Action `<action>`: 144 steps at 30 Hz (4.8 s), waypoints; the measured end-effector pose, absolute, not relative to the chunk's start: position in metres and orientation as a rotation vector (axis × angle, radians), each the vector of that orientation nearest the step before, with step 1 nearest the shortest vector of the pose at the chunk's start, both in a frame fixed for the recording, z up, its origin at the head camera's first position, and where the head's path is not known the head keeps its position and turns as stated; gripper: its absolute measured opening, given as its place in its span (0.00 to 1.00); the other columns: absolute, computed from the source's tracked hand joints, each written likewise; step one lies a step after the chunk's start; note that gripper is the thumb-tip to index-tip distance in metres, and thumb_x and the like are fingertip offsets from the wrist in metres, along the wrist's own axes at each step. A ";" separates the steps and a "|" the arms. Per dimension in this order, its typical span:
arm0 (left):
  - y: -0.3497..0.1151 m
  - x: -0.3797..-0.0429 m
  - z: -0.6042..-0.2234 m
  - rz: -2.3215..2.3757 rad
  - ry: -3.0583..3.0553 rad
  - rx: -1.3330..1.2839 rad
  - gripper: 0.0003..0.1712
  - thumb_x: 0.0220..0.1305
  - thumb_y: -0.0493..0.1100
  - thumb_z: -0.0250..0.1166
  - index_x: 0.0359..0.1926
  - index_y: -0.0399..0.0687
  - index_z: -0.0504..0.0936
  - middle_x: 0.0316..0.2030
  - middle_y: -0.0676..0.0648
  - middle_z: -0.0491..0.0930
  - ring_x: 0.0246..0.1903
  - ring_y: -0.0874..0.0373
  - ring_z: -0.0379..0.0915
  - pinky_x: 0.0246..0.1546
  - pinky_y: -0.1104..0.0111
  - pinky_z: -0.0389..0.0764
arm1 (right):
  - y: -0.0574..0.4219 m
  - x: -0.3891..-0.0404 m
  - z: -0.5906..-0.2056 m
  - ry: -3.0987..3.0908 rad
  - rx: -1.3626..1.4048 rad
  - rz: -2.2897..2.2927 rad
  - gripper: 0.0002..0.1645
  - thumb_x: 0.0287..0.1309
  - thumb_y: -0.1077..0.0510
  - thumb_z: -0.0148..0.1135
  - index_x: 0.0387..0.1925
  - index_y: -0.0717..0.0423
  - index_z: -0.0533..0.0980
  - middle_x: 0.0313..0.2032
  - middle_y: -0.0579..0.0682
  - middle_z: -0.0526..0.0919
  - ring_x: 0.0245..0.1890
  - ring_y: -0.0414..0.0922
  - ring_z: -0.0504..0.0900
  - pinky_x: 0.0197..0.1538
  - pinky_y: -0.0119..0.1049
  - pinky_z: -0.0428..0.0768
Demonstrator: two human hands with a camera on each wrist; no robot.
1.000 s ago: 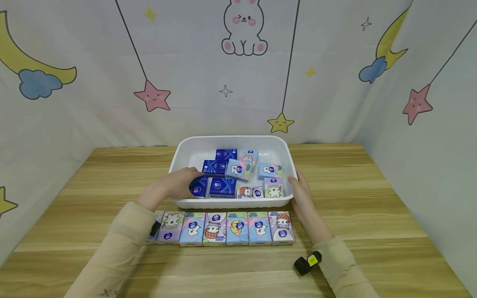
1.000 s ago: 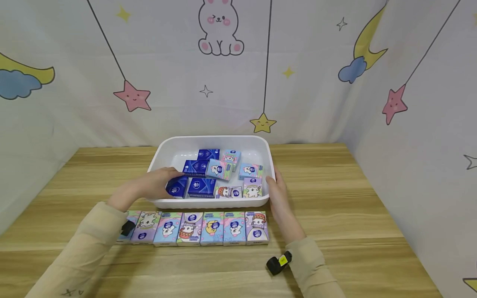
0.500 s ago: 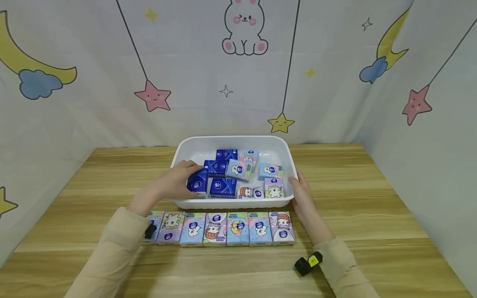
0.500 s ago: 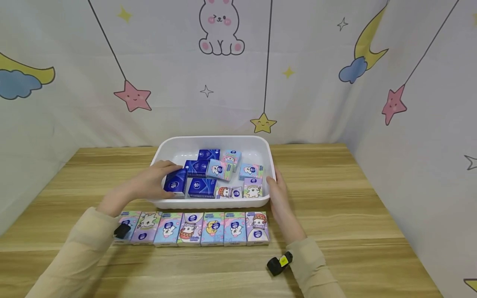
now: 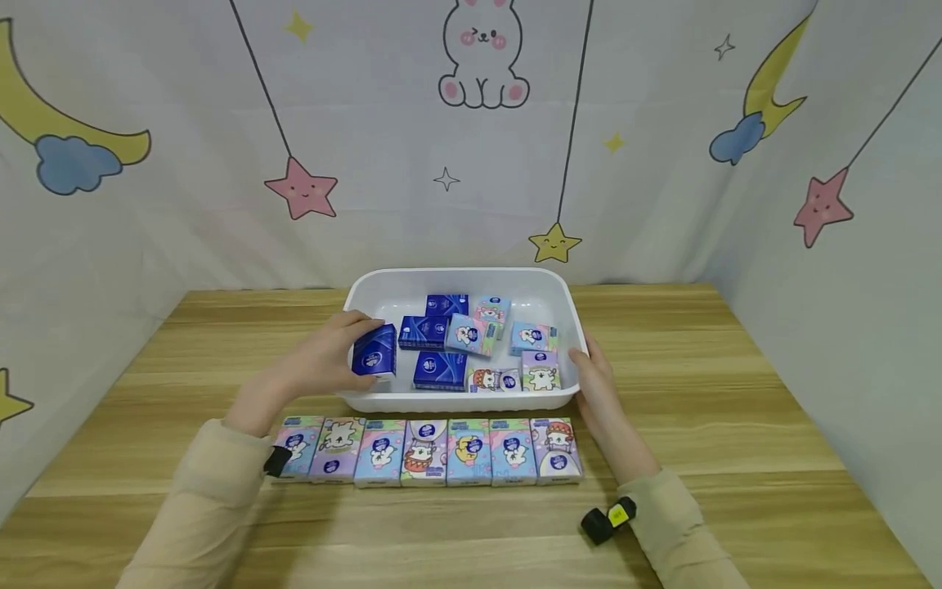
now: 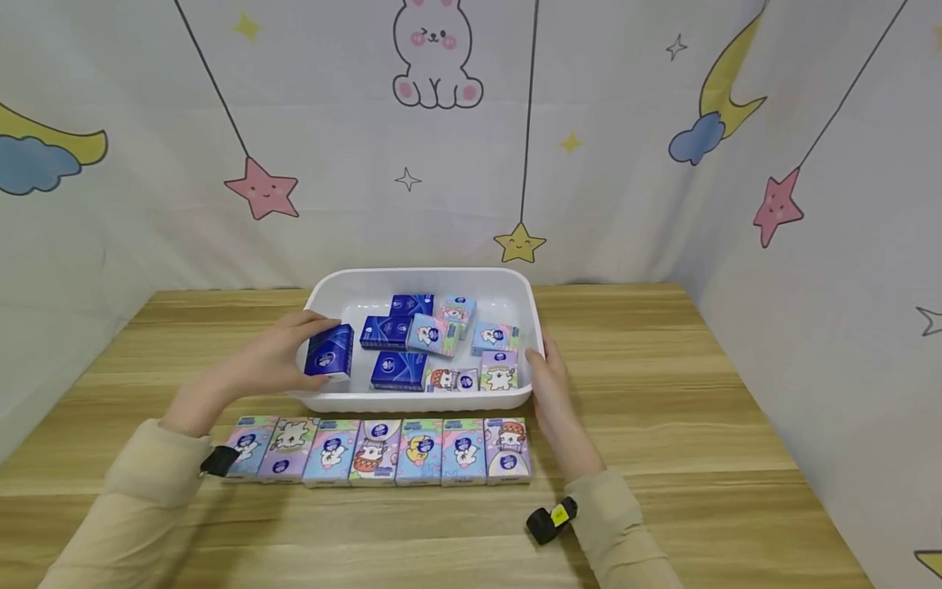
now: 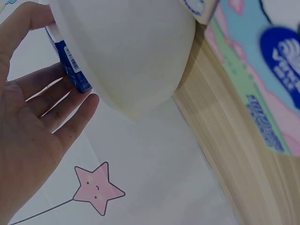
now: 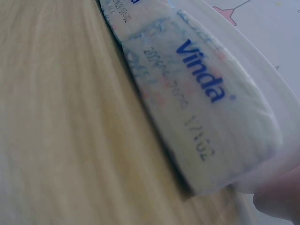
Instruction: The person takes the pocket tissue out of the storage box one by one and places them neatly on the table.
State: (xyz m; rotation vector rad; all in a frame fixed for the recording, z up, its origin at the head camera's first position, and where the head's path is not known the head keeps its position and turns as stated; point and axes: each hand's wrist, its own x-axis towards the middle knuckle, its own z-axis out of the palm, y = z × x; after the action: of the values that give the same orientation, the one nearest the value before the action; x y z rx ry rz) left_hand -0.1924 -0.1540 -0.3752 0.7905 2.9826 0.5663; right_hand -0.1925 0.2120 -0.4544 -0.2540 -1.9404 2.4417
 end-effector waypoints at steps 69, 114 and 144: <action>-0.228 -0.125 -0.392 0.620 3.072 0.672 0.47 0.46 0.44 0.75 0.66 0.42 0.65 0.61 0.35 0.69 0.58 0.34 0.67 0.49 0.38 0.76 | 0.212 -0.193 -0.455 -1.958 -0.241 2.429 0.35 0.70 0.62 0.38 0.75 0.55 0.44 0.75 0.56 0.49 0.75 0.54 0.51 0.77 0.47 0.50; -0.278 -0.104 -0.427 0.501 3.022 0.515 0.48 0.38 0.39 0.76 0.64 0.37 0.68 0.60 0.27 0.69 0.57 0.26 0.66 0.51 0.35 0.71 | 0.213 -0.194 -0.455 -1.953 -0.273 2.447 0.36 0.70 0.61 0.39 0.75 0.54 0.44 0.76 0.53 0.48 0.75 0.51 0.50 0.77 0.44 0.50; -0.270 -0.105 -0.432 0.473 3.004 0.495 0.48 0.34 0.40 0.74 0.63 0.38 0.70 0.59 0.29 0.71 0.57 0.28 0.68 0.51 0.36 0.72 | 0.212 -0.192 -0.452 -1.969 -0.272 2.429 0.35 0.70 0.61 0.39 0.75 0.54 0.45 0.76 0.54 0.48 0.75 0.52 0.50 0.77 0.46 0.50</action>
State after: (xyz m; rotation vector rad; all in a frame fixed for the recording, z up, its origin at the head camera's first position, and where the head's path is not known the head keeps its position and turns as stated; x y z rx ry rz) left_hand -0.1049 -0.2695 -0.4324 0.4946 3.0044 0.4728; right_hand -0.1917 0.2120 -0.4516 -0.2717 -1.9694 2.4294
